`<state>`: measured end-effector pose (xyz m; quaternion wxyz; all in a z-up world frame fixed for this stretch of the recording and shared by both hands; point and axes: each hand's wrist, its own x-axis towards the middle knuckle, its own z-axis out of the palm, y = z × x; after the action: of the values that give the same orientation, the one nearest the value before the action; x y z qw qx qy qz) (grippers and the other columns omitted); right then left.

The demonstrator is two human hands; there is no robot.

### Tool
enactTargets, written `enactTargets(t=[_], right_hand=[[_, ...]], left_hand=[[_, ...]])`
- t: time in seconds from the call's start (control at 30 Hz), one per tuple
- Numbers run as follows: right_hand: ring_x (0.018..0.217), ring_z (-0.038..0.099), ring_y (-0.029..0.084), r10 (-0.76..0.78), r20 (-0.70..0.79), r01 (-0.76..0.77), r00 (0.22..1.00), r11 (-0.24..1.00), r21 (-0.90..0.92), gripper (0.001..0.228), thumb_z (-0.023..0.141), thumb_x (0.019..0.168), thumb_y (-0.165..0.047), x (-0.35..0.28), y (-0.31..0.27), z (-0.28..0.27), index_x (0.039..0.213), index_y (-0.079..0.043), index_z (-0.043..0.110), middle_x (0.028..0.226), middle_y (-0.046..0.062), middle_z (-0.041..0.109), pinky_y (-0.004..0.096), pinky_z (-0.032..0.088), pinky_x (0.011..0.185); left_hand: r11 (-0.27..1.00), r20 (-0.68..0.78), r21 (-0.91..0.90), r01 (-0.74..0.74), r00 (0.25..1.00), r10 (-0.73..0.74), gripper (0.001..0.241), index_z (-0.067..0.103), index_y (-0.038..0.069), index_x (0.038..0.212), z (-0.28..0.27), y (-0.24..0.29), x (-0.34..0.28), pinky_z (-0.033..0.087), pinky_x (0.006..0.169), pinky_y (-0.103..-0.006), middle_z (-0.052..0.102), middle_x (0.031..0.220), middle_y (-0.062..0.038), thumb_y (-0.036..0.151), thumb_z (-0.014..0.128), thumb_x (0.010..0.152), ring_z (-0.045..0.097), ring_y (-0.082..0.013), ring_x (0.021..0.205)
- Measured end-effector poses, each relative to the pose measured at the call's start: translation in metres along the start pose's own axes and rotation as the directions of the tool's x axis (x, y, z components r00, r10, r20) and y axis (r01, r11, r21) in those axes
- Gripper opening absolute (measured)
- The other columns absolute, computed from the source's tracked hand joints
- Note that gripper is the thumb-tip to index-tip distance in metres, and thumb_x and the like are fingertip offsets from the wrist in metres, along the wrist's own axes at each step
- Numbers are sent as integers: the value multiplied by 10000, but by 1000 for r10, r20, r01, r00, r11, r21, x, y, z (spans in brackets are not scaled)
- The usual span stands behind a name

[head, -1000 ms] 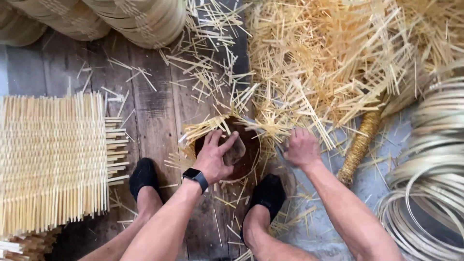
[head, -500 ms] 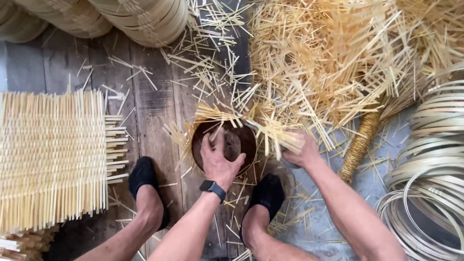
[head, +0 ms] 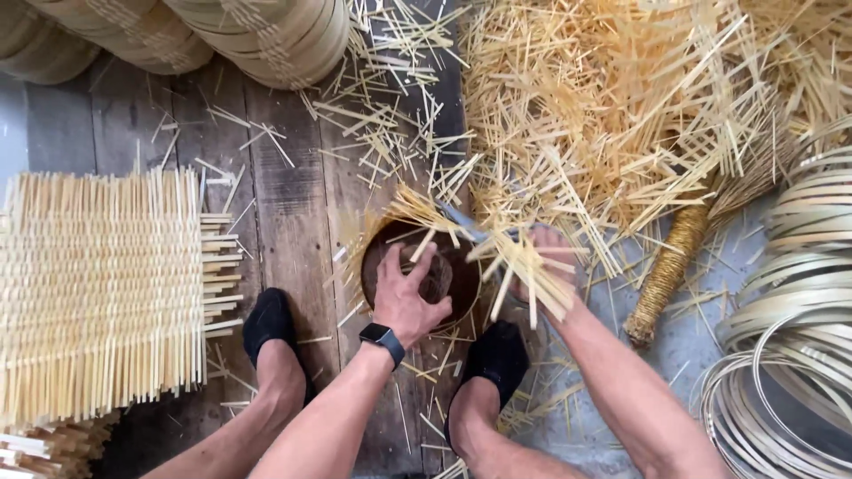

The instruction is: The person sits at a low workbench in a bamboo craft workshop and assembles round bamboo sieves. They hold a woven bamboo mat over a wooden dome mold, trim the overhanging mat edges with scissors, press a split bamboo rim ring around the edge, and stack the finished sieve mats and rims with completed bamboo steamer trays.

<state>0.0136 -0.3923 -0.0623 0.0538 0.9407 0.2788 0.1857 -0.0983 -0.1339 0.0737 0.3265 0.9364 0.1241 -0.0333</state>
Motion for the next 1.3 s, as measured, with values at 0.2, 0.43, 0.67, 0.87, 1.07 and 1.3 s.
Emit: enactTargets(t=[0.2, 0.43, 0.67, 0.87, 1.07, 1.3], right_hand=[[767, 710, 140, -10, -159, -1, 987, 998, -69, 356, 632, 741, -458, 3, -6, 10, 970, -190, 677, 900, 20, 682, 281, 594, 634], [659, 669, 268, -120, -9, 120, 993, 974, 191, 595, 714, 506, -483, 10, 9, -11, 929, -66, 677, 780, 110, 605, 391, 572, 556], [834, 659, 281, -116, 489, -23, 865, 963, 270, 154, 740, 852, -220, 29, 20, -42, 955, -120, 684, 885, 105, 631, 423, 554, 723], [794, 660, 307, -150, 487, -9, 860, 951, 308, 154, 688, 750, -187, 49, 3, -79, 874, -97, 706, 852, 150, 658, 441, 550, 686], [830, 660, 312, -82, 403, -84, 911, 922, 378, 146, 669, 758, -165, 25, 15, -40, 886, -100, 696, 875, 115, 659, 457, 546, 723], [723, 636, 275, -113, 284, 27, 952, 957, 288, 248, 705, 718, -271, 59, -3, -92, 874, -81, 667, 797, 109, 632, 432, 534, 615]], left_hand=[[989, 160, 50, -137, 979, 127, 912, 544, 252, 1417, -19, -7, 4, 396, 1121, -551, 396, 1503, -249, 303, 896, 578, 419, -493, 1348], [998, 17, -4, 67, 998, -67, 1148, 358, 149, 1534, -2, -4, -5, 361, 1111, -593, 381, 1475, -230, 233, 919, 536, 356, -535, 1322], [999, 166, -24, 31, 986, -27, 1066, 444, 261, 1501, -23, 18, 5, 375, 1107, -594, 292, 1538, -208, 223, 911, 543, 296, -527, 1346], [993, 152, 28, 118, 981, -121, 919, 506, 340, 1430, -15, 17, 2, 381, 1074, -630, 282, 1500, -214, 224, 882, 599, 297, -525, 1344], [1000, 179, 16, 11, 984, -13, 994, 467, 279, 1468, -21, 19, 4, 389, 1068, -625, 284, 1526, -217, 172, 862, 562, 298, -504, 1373], [995, 226, 44, 93, 969, -101, 1023, 403, 255, 1503, -17, 12, 9, 372, 1087, -630, 312, 1520, -206, 211, 886, 602, 324, -462, 1403]])
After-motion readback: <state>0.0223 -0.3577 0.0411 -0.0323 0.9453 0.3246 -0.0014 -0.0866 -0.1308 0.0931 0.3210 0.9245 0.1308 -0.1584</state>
